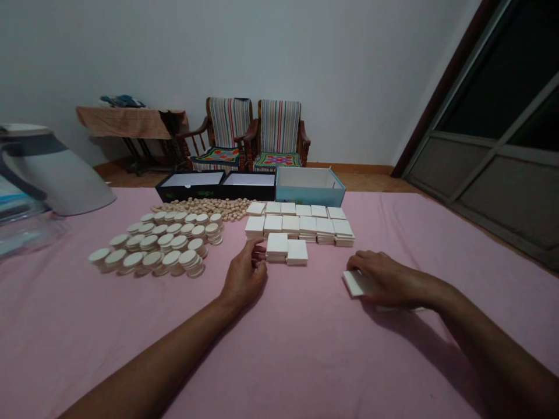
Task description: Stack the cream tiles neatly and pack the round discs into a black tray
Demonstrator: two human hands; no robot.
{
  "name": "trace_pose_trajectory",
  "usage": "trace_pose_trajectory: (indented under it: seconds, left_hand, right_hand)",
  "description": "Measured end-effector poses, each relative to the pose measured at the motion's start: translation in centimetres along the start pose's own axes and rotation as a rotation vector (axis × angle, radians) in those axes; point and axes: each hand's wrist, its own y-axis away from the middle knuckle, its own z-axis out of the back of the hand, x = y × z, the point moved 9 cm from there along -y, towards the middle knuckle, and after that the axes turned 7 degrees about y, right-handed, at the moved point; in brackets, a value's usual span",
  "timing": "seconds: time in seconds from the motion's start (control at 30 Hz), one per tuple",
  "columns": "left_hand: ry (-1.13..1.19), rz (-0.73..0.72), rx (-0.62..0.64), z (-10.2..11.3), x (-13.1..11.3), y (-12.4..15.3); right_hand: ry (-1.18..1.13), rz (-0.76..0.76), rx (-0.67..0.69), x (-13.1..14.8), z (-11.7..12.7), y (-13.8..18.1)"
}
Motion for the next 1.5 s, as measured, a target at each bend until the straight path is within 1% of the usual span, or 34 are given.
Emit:
trace_pose_trajectory:
  seconds: [0.13, 0.17, 0.23, 0.3, 0.4, 0.5, 0.57, 0.63, 0.73, 0.83, 0.9, 0.97, 1.03, 1.13, 1.23, 1.33, 1.4, 1.5]
  left_hand:
    - [0.006, -0.003, 0.009, 0.0, 0.2, 0.0]
    - [0.008, -0.006, 0.009, 0.0, 0.2, 0.0]
    - [0.014, -0.012, 0.011, 0.0, 0.2, 0.1]
    - [0.018, -0.013, 0.020, -0.1, 0.2, 0.1]
    - [0.019, 0.001, 0.027, -0.2, 0.2, 0.1]
    - [0.022, 0.011, 0.027, -0.2, 0.2, 0.0]
    - [0.024, 0.012, 0.032, -0.2, 0.2, 0.0]
    - [0.022, 0.009, 0.033, -0.2, 0.2, 0.1]
    - [0.020, 0.000, 0.029, -0.1, 0.1, 0.1]
    - [0.009, -0.003, 0.027, -0.1, 0.0, 0.1]
    - [-0.001, -0.002, 0.024, -0.1, 0.0, 0.0]
    - [-0.008, 0.001, 0.023, -0.1, 0.1, 0.0]
    - [-0.016, 0.002, 0.023, -0.1, 0.2, -0.1]
    - [-0.025, -0.015, 0.030, -0.1, 0.3, -0.1]
    - [-0.030, -0.031, 0.030, -0.1, 0.3, -0.2]
    - [-0.033, -0.034, 0.021, 0.0, 0.1, -0.2]
    - [-0.034, -0.035, 0.022, 0.0, -0.1, -0.1]
    - [-0.035, -0.032, 0.028, 0.0, -0.1, -0.1]
  right_hand:
    - [-0.090, -0.073, -0.235, 1.2, 2.6, -3.1]
    - [-0.091, -0.106, -0.268, 1.6, 2.9, -4.0]
    - [-0.088, -0.226, -0.294, 1.6, 3.2, -5.8]
    - [-0.084, -0.316, -0.271, 1.7, 2.8, -7.6]
    - [-0.067, -0.381, -0.261, 2.1, 2.4, -9.6]
    - [-0.074, -0.416, -0.324, 2.5, 2.9, -10.0]
    - [-0.114, -0.386, -0.351, 2.8, 3.2, -9.7]
    - [-0.161, -0.323, -0.372, 3.0, 3.5, -8.9]
    - [-0.199, -0.258, -0.402, 2.0, 4.0, -6.9]
    - [-0.223, -0.262, -0.361, -0.8, 3.6, -4.6]
    - [-0.194, -0.274, -0.259, -3.0, 2.5, -3.3]
    - [-0.134, -0.329, -0.172, -5.6, 1.2, -1.8]
    - [-0.052, -0.377, -0.140, -7.8, 0.3, -0.3]
    - [0.043, -0.421, -0.092, -9.8, -1.1, 1.7]
    - [0.064, -0.417, -0.022, -10.1, -2.4, 2.8]
    - [0.059, -0.382, -0.019, -9.2, -2.5, 3.1]
    - [0.029, -0.374, -0.061, -8.5, -1.9, 2.9]
    - [-0.044, -0.325, -0.183, -6.8, 0.0, 2.0]
